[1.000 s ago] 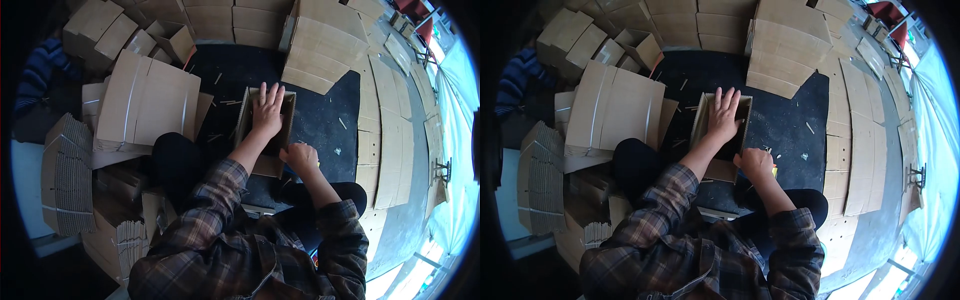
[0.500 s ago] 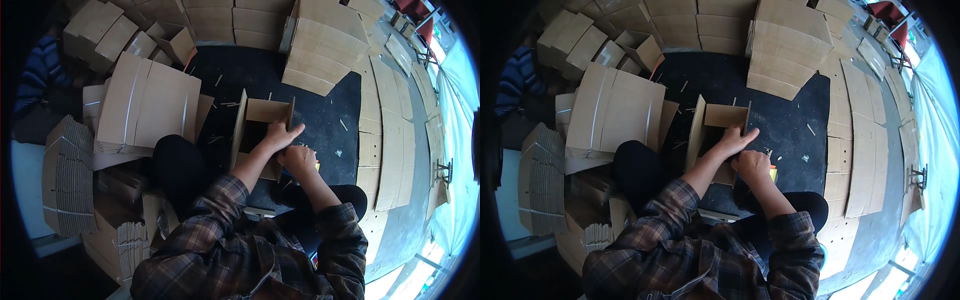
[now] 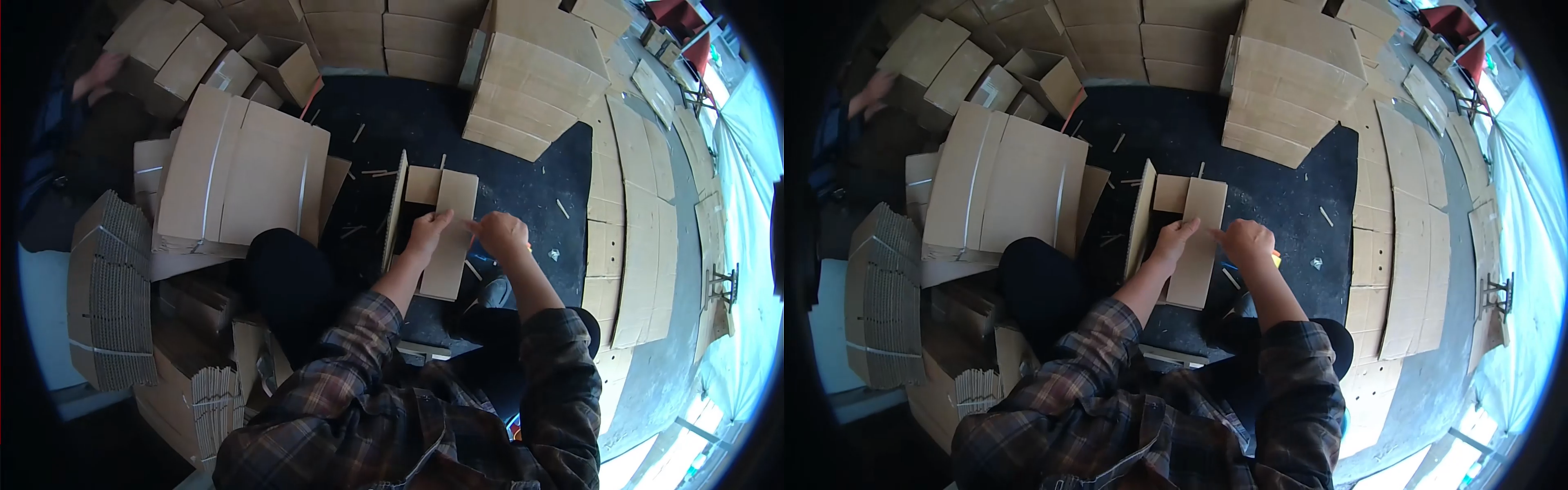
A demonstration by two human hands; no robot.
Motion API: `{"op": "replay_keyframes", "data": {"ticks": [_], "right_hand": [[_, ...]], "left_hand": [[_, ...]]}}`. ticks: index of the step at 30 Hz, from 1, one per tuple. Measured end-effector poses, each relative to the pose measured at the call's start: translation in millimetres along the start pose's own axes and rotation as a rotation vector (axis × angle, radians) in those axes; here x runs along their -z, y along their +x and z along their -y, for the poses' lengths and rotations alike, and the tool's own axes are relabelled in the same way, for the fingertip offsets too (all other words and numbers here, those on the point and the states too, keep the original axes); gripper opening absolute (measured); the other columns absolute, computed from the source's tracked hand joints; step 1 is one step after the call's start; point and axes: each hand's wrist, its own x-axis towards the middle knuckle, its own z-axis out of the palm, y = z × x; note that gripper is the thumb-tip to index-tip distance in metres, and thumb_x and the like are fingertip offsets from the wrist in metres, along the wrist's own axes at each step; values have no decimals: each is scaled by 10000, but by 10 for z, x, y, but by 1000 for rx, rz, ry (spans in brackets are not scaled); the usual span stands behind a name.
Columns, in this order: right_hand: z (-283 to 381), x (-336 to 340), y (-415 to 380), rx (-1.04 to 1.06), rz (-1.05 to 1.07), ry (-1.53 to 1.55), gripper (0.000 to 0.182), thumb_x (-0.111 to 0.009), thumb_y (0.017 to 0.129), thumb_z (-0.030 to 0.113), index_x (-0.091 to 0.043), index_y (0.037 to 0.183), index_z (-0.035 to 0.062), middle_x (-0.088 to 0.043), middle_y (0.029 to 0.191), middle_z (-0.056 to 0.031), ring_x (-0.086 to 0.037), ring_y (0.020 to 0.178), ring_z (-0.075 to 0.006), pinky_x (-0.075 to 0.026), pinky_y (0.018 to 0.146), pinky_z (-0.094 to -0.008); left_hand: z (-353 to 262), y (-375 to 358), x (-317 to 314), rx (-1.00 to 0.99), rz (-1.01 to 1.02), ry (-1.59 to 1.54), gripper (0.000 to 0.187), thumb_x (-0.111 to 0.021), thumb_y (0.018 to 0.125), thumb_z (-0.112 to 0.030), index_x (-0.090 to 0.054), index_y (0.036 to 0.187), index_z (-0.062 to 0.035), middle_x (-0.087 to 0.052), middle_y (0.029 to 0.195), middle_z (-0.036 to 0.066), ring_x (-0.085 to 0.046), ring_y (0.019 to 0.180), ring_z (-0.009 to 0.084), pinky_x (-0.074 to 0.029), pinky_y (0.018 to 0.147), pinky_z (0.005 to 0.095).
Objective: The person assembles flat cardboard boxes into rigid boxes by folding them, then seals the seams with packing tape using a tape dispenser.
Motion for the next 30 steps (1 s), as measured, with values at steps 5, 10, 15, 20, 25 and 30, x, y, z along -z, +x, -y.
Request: {"op": "replay_keyframes", "data": {"ticks": [5,10,15,20,25,30], "right_hand": [[73,-117,151,53,63,90,559,-539,844,641,-713,1053,153,-699,1011,-113,-659,1002,-290,-513,846,-398],[95,-43,136,50,145,112,574,-544,860,623,-680,1134,137,-687,1074,-111,-652,1030,-270,-504,867,-389],[18,-75,173,96,178,107,572,-542,874,606,-656,1180,137,-686,1074,-106,-652,1028,-270,-502,871,-392],[-36,-92,147,130,137,132,579,-533,877,610,-639,1210,149,-688,1069,-106,-649,1036,-274,-504,865,-395],[-38,-134,175,138,145,97,555,-532,881,601,-644,1198,160,-691,1052,-113,-651,1025,-285,-507,857,-398],[-26,-103,149,129,134,120,543,-530,882,597,-657,1175,158,-691,1043,-114,-656,1008,-287,-511,845,-399]], "left_hand": [[-433,-419,0,-245,-111,870,417,-624,903,-288,-582,1150,46,-645,1047,215,-636,1018,322,-520,836,389],[-1163,-1135,467,-843,-328,841,450,-637,868,-99,-509,1293,-25,-583,1170,173,-560,1097,319,-466,934,399],[-496,-692,540,-455,2,366,612,-427,1005,-227,-127,1525,-113,-202,1541,195,-224,1425,328,-259,1139,391],[-415,-661,92,-256,-220,1287,620,-433,975,-420,-177,1520,-271,-65,1582,121,-117,1430,423,-311,986,695],[-438,-693,31,-200,-241,1410,634,-438,959,-459,-190,1517,-289,-73,1583,105,-110,1433,410,-310,1002,671],[-380,-700,20,-241,-277,1412,588,-454,957,-461,-297,1490,-269,-145,1565,91,-149,1424,391,-319,1000,642]]}}
